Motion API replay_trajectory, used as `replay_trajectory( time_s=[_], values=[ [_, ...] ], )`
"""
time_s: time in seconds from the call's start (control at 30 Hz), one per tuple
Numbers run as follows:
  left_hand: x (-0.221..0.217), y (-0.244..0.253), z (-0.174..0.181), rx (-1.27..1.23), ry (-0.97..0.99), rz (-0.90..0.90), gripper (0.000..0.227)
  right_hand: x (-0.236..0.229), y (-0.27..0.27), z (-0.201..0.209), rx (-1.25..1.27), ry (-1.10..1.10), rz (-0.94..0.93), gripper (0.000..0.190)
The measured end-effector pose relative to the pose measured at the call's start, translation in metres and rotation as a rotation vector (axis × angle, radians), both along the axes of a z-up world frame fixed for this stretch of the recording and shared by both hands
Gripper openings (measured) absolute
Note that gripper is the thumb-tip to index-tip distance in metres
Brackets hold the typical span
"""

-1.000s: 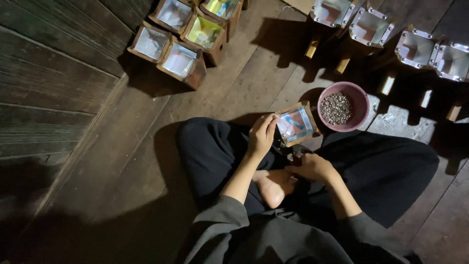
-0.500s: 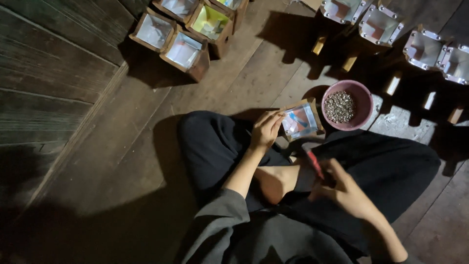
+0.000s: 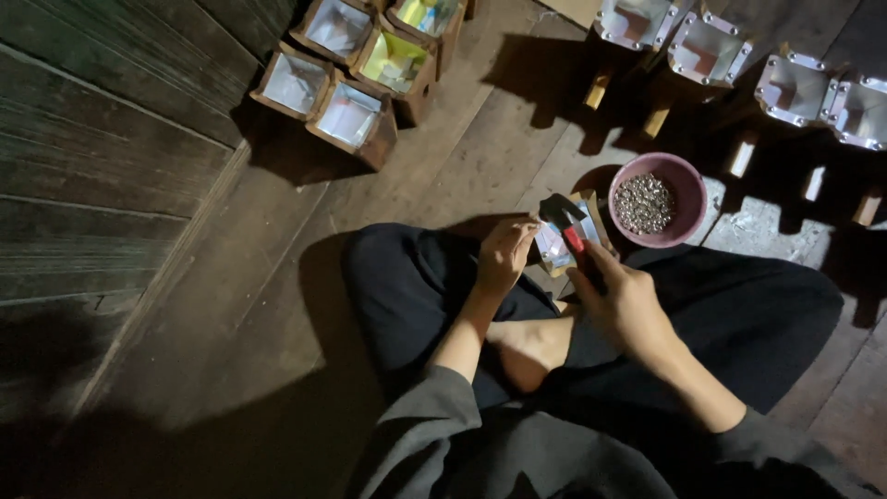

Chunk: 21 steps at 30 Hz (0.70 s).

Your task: The person sits on the floor and assembles small wooden boxes by inserting metal pins and hammering them into place. They handle multiple boxes, placing completed ones aside and picking up new ones to continue the assembly process.

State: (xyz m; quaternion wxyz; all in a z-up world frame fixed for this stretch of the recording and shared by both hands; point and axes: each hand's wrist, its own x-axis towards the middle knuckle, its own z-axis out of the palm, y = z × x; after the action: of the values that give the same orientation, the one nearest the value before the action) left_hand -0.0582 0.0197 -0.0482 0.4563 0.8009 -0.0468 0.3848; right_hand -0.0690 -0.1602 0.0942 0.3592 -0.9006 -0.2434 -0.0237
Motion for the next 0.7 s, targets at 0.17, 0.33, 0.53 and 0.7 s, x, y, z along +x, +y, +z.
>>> replay_trajectory(
  time_s=[0.17, 0.33, 0.53, 0.7],
  values=[
    [0.002, 0.004, -0.01, 0.005, -0.015, -0.026, 0.008, -0.017, -0.003, 0.042, 0.106, -0.018, 0.031, 0.047],
    [0.0, 0.005, -0.005, 0.02, -0.013, -0.003, 0.006, -0.023, 0.0, 0.02, 0.059, 0.008, 0.023, 0.046],
    [0.001, 0.002, 0.0, -0.027, -0.033, -0.032, 0.008, -0.022, -0.038, -0.012, -0.027, 0.341, -0.382, 0.047],
    [0.001, 0.001, 0.011, -0.027, -0.072, -0.021, 0.005, -0.038, -0.08, -0.043, 0.005, 0.588, -0.611, 0.036]
  ],
)
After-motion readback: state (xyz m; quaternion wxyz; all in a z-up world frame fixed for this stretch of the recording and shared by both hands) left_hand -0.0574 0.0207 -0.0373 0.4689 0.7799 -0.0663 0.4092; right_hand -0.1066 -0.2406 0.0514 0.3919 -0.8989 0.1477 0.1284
